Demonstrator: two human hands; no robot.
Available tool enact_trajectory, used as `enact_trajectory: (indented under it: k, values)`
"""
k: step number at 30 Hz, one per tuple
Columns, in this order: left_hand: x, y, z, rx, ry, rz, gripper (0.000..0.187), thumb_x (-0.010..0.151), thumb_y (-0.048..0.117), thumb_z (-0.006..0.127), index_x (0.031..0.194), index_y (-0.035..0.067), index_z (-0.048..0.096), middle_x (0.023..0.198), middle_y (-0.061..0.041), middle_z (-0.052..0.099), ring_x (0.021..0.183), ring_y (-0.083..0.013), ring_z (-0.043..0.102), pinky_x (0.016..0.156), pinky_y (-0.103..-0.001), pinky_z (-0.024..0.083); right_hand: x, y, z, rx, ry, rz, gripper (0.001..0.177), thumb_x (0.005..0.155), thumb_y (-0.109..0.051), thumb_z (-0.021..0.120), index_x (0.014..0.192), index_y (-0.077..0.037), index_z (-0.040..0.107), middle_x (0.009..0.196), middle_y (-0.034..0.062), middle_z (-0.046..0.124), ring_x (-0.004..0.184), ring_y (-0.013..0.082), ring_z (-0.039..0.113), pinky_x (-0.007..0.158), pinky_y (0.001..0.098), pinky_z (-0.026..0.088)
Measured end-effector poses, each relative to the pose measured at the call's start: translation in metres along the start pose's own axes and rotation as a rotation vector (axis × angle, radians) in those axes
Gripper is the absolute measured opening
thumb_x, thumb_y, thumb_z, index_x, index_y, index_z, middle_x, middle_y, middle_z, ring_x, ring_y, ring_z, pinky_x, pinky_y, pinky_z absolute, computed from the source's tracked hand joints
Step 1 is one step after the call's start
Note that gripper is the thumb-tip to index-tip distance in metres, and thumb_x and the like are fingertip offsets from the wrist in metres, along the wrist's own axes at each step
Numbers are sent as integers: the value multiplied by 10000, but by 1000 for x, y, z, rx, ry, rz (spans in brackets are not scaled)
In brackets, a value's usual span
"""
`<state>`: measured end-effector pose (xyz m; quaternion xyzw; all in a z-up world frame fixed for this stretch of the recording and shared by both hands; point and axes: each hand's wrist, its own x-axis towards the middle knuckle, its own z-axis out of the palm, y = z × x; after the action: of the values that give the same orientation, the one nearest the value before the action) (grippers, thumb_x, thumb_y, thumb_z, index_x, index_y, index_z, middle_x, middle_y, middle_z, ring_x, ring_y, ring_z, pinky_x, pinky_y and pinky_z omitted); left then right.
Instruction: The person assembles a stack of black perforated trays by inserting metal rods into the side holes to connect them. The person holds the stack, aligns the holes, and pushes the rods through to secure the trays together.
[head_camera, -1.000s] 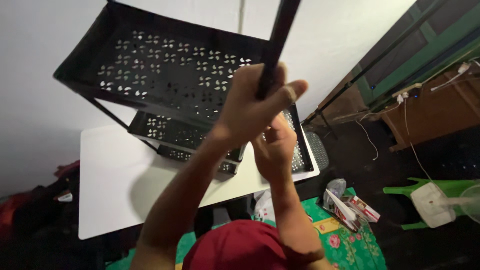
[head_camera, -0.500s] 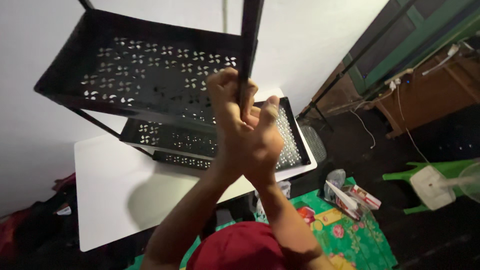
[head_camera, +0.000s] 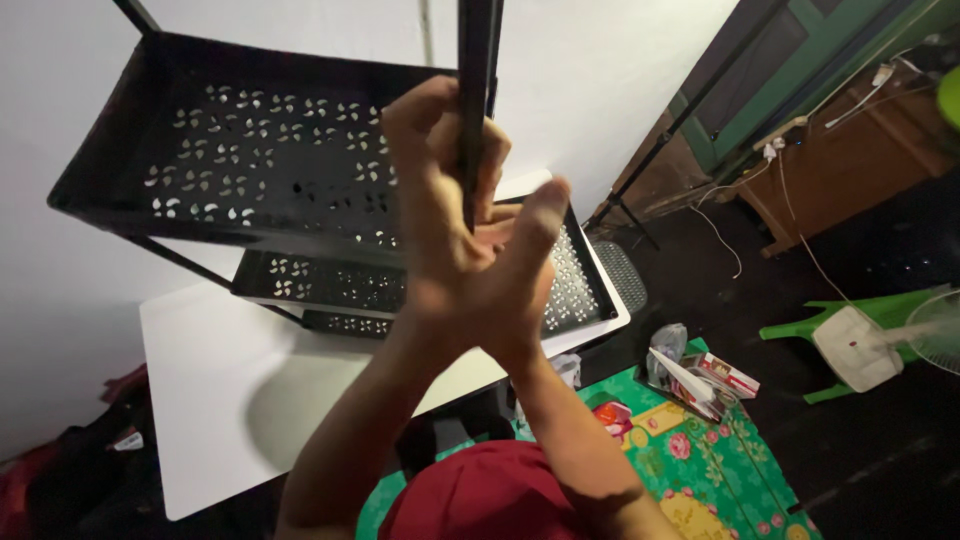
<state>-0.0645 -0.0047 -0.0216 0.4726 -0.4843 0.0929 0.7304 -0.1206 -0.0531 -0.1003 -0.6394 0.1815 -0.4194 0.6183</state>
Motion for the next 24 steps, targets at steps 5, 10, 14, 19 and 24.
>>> enact_trajectory:
  k: [5, 10, 14, 19, 24]
  values:
    - [14, -15, 0, -109, 19, -78, 336, 1015, 25, 678, 1234, 88, 430, 726, 48, 441, 574, -20, 410, 518, -171, 292, -1, -13, -3, -33, -158, -196, 316, 947, -99, 589, 1244, 4, 558, 1187, 73, 619, 1104, 149, 600, 967, 292, 486]
    - [26, -18, -13, -262, -115, -154, 144, 1048, 48, 681, 1066, 84, 544, 742, 39, 512, 567, -14, 459, 490, -199, 359, -1, -8, -5, -231, -101, -32, 111, 997, -9, 653, 1071, 37, 722, 1136, 142, 640, 947, 222, 580, 803, 332, 463]
    - [19, -14, -10, -180, -78, -142, 147, 1040, 118, 684, 1025, 73, 545, 783, 41, 547, 658, -22, 533, 554, -217, 416, 0, 2, 5, -33, -70, -213, 254, 925, 10, 668, 1176, 39, 643, 1274, 142, 599, 1178, 237, 578, 1026, 337, 467]
    - [9, -30, -9, -48, -124, -200, 267, 1021, 232, 707, 864, 110, 528, 650, 67, 472, 571, -16, 428, 540, -228, 318, 0, -1, -4, -161, -164, -313, 295, 966, 1, 628, 1259, 39, 637, 1423, 147, 583, 1331, 272, 584, 1122, 369, 468]
    - [15, -47, -20, -216, -269, -303, 384, 1005, 271, 699, 716, 150, 475, 591, 89, 447, 529, -24, 394, 475, -229, 277, 6, 0, -10, -245, -287, -416, 249, 1046, -7, 565, 1269, 54, 658, 1469, 146, 585, 1412, 286, 566, 1200, 390, 430]
